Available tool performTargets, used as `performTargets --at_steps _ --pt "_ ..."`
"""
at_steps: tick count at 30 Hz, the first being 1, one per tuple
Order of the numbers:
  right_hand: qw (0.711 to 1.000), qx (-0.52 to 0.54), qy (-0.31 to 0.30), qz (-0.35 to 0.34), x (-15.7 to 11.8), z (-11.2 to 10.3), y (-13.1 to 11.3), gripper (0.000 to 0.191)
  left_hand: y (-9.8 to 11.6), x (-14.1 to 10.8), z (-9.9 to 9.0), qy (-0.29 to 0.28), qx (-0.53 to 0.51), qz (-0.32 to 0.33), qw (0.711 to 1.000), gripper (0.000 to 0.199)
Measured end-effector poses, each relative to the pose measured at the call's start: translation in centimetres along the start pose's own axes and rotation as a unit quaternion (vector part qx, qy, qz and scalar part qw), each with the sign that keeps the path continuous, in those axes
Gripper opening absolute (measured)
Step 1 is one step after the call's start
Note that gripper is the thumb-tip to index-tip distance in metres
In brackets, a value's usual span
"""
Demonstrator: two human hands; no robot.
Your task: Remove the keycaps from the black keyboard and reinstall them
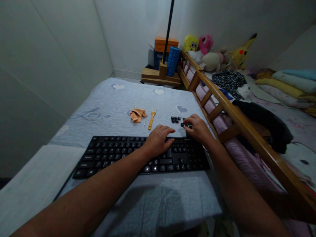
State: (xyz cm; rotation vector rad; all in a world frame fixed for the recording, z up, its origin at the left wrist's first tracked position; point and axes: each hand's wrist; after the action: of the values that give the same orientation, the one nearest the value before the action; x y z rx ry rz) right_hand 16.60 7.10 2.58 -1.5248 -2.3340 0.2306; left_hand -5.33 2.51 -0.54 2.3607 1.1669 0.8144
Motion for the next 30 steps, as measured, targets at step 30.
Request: performTargets --at_steps 30 --pt "0.979 -0.150 -0.106 0.086 4.4 2.4 2.4 0.022 -0.2 0.1 0.2 -0.054 0.026 0.025 0.998 0.021"
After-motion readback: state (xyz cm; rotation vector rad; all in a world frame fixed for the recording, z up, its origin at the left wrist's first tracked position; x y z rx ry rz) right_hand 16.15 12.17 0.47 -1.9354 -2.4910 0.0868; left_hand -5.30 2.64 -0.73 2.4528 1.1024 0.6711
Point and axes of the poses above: each hand's wrist, its own x-axis towards the middle knuckle, its own z-axis out of the palm, y = z × x, and after that the axes turned 4 degrees about -y, right-handed
